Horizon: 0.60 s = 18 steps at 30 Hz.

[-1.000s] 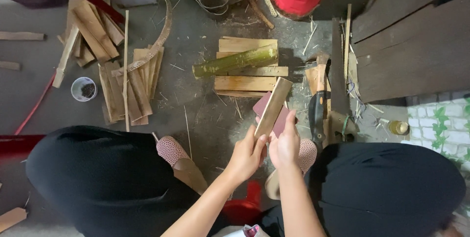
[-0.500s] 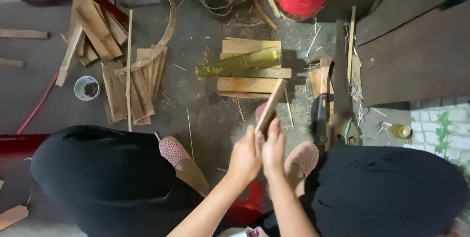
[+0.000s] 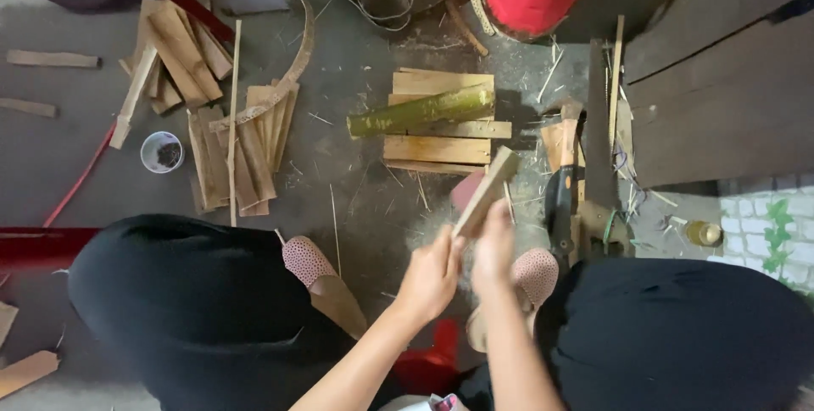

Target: Manually sanding a small wooden block with sandpaper to smooth its edges and surfaces.

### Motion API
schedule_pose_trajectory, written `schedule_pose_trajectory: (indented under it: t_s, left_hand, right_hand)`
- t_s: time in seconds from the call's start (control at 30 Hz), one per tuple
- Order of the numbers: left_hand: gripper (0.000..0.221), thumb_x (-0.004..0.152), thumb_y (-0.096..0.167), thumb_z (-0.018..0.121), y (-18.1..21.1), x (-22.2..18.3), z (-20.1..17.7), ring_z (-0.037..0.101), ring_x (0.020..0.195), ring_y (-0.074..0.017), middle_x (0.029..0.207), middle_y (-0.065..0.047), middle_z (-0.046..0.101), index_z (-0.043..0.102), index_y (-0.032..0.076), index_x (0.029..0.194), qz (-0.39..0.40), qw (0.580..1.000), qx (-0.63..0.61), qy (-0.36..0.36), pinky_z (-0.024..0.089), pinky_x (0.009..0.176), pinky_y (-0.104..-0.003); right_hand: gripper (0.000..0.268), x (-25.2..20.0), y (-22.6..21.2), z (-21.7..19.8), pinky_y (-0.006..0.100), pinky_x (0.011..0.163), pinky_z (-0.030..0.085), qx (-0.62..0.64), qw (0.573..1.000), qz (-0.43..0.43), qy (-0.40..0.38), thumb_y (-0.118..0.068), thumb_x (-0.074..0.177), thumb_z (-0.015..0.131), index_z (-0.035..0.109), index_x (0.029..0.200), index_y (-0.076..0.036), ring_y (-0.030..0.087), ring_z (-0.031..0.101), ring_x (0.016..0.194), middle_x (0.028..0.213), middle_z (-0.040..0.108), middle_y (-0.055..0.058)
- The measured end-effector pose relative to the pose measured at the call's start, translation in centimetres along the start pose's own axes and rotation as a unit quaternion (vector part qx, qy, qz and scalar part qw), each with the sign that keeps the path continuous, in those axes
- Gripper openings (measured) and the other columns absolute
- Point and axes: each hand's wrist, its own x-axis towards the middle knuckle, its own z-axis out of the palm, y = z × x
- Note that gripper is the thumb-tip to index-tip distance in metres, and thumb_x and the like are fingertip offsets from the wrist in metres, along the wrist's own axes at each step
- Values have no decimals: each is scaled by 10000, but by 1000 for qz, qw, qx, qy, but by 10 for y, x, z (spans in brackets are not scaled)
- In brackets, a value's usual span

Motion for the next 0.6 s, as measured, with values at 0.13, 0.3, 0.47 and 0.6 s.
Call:
schedule_pose_trajectory:
  t_s: [0.13, 0.3, 0.47, 0.6]
  left_hand:
    - [357, 1124, 316, 360, -28, 11, 14, 521, 344, -215, 552, -161, 579, 536, 67, 1310, -103, 888, -436, -105, 427, 300, -290]
    - [415, 1121, 267, 340, -15, 15, -8, 519, 347, -212, 583, -183, 546, 470, 2, 1413, -115, 841, -517, -111, 438, 314, -300]
    - [393, 1120, 252, 348, -15, 14, -5, 537, 354, -195, 588, -171, 543, 466, -9, 1389, -112, 829, -534, -123, 463, 329, -301]
    - [358, 1122, 273, 371, -23, 15, 0, 524, 361, -209, 610, -182, 533, 501, 11, 1328, -107, 819, -547, -135, 456, 329, -309]
  right_hand:
    - [703, -7, -45, -2, 432, 1187, 396, 208, 974, -15, 89, -525, 970, 659, 508, 1490, -76, 257, 491, 1438, 1560, 509, 96]
    - [754, -39, -58, 3, 440, 1239, 319, 209, 977, 31, 36, -515, 981, 620, 419, 1533, -42, 286, 398, 1497, 1626, 398, 139]
    - [702, -44, -59, 3, 443, 1238, 333, 203, 979, 15, 8, -461, 1013, 585, 422, 1516, 1, 291, 402, 1492, 1614, 410, 161]
    - [634, -33, -47, 1, 447, 1214, 378, 183, 983, 23, -6, -481, 1017, 562, 492, 1487, -61, 271, 463, 1447, 1559, 483, 120]
